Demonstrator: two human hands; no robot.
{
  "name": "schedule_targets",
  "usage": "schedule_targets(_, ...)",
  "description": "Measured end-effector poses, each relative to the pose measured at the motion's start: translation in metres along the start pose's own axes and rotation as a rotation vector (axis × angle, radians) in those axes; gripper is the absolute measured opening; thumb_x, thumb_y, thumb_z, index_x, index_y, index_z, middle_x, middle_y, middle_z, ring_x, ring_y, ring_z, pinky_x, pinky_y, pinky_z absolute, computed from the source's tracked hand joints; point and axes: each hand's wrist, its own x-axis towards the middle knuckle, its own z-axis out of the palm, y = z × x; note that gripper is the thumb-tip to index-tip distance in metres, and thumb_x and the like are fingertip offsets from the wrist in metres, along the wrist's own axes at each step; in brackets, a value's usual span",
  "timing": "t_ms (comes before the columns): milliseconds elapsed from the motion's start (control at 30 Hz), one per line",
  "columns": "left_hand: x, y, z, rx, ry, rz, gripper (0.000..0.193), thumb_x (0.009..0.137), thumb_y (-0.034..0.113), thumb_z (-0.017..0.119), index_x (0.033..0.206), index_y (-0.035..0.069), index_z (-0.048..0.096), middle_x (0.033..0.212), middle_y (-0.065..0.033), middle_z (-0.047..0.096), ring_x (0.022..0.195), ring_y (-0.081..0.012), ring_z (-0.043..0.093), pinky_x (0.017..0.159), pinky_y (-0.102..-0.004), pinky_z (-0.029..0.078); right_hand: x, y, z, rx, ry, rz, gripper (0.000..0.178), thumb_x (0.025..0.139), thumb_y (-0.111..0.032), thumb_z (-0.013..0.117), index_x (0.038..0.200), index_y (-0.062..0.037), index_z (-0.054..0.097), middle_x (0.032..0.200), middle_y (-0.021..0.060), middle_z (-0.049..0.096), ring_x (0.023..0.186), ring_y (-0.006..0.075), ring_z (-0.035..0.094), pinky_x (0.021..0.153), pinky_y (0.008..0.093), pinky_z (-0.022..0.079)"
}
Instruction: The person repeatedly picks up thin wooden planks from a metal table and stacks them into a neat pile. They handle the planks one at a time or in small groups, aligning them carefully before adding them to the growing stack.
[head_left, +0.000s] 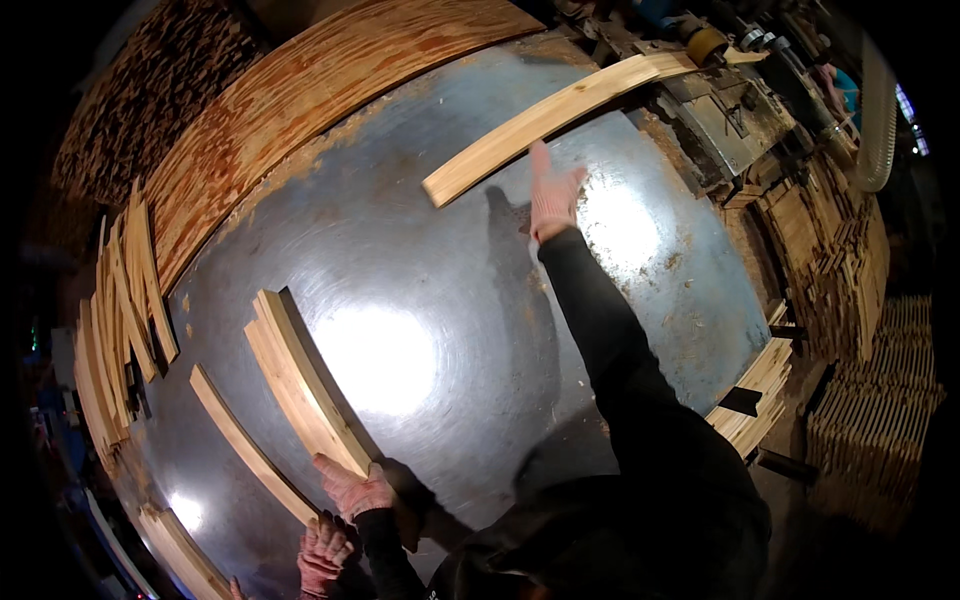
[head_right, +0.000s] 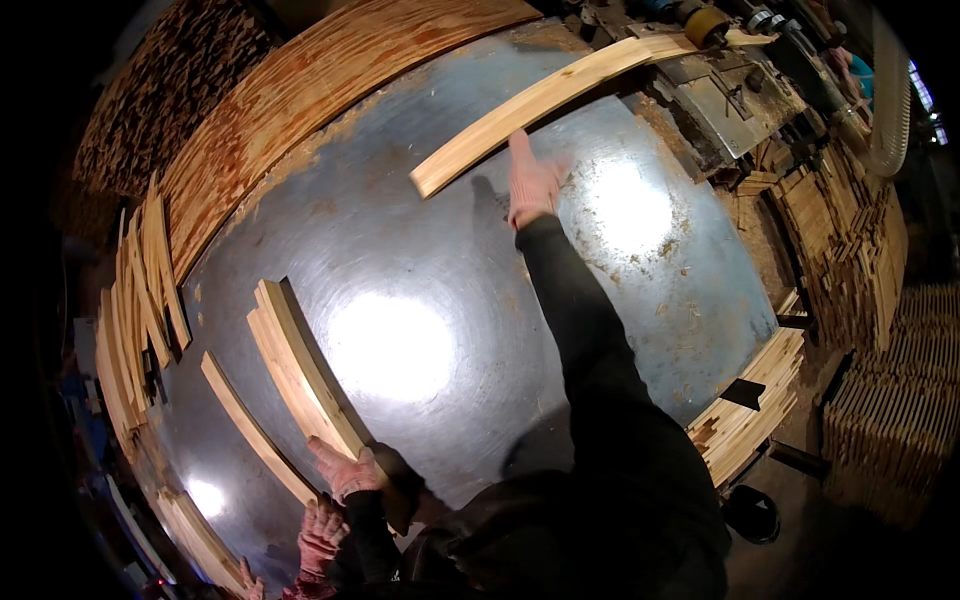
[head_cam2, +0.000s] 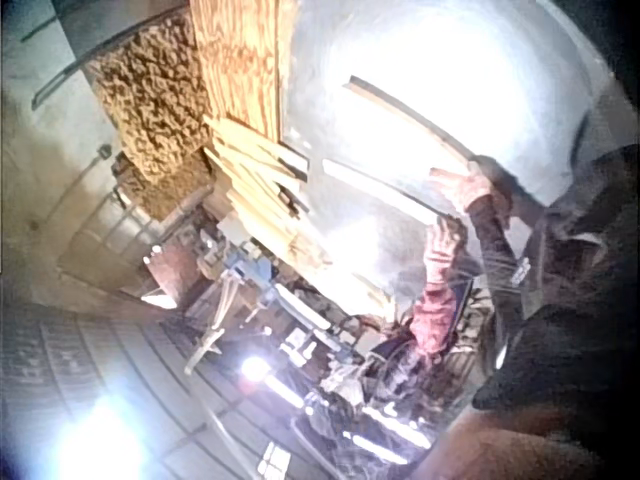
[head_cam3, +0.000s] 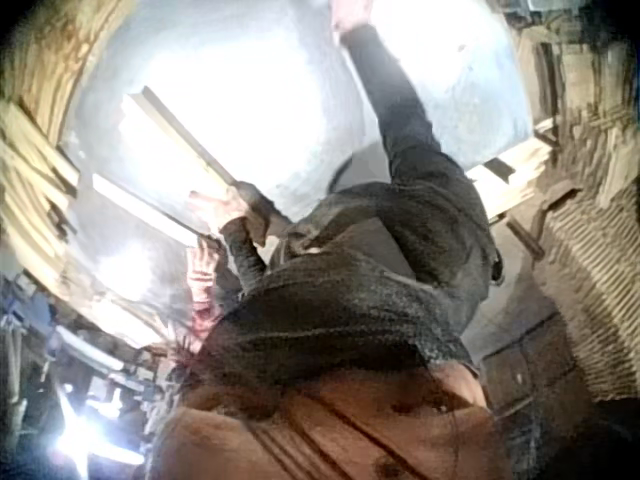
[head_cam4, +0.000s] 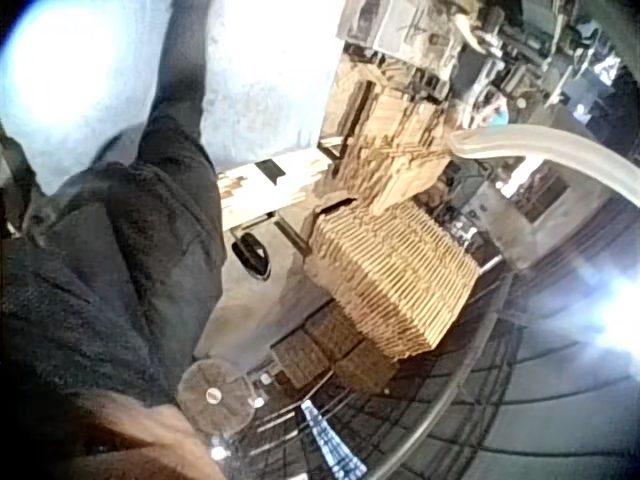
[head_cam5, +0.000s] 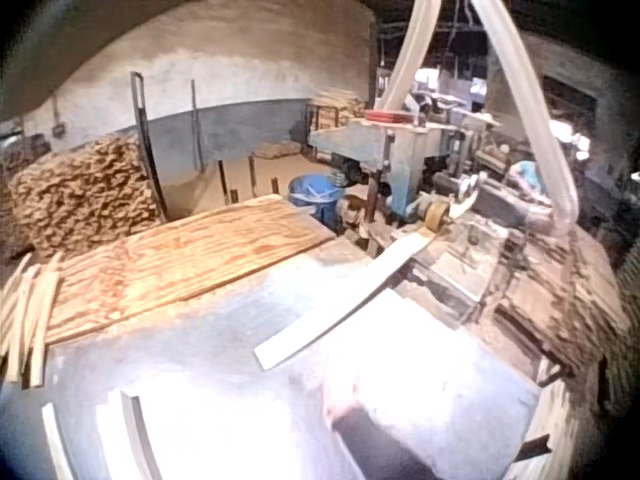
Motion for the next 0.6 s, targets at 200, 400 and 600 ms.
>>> schedule_targets(200,0.006,-0.008,0.007,0.2,0.771,0.452,0.101,0.075,0.03,0.075,0.152,0.0,0.018,0.146,-0.0285,0.035,0.133,-0.0424,0.04,0.107,-0.0448,0.04,0.051,-0.009,0.068,0.147,-0.113,0.067,0.033,0.084,-0.02,0.065,0.103,0.0055,0.058,0.097,0.0161,0.066,0.086,0.0284,0.061,0.083,0.0352,0.048)
schedule_targets(400,0.027,0.124,-0.037,-0.959,-0.298,0.596,0.09,0.08,0.01,0.071,0.152,0.003,0.018,0.125,-0.0175,0.055,0.102,-0.0202,0.057,0.084,-0.0317,0.051,-0.109,-0.014,0.016,0.267,-0.992,-0.051,0.058,0.09,-0.037,0.068,0.131,0.0007,0.05,0.121,0.0115,0.06,0.114,0.0177,0.053,0.099,0.0326,0.043)
schedule_targets(600,0.0,0.138,0.039,-1.042,-0.435,0.454,0.039,0.084,0.003,0.068,0.12,-0.001,0.054,0.1,-0.0091,0.067,0.088,-0.0158,0.063,0.079,-0.0288,0.051,-0.046,0.021,0.007,0.945,-0.386,0.317,0.047,0.094,-0.038,0.06,0.124,-0.002,0.05,0.108,0.0072,0.056,0.101,0.0189,0.054,0.091,0.0323,0.046)
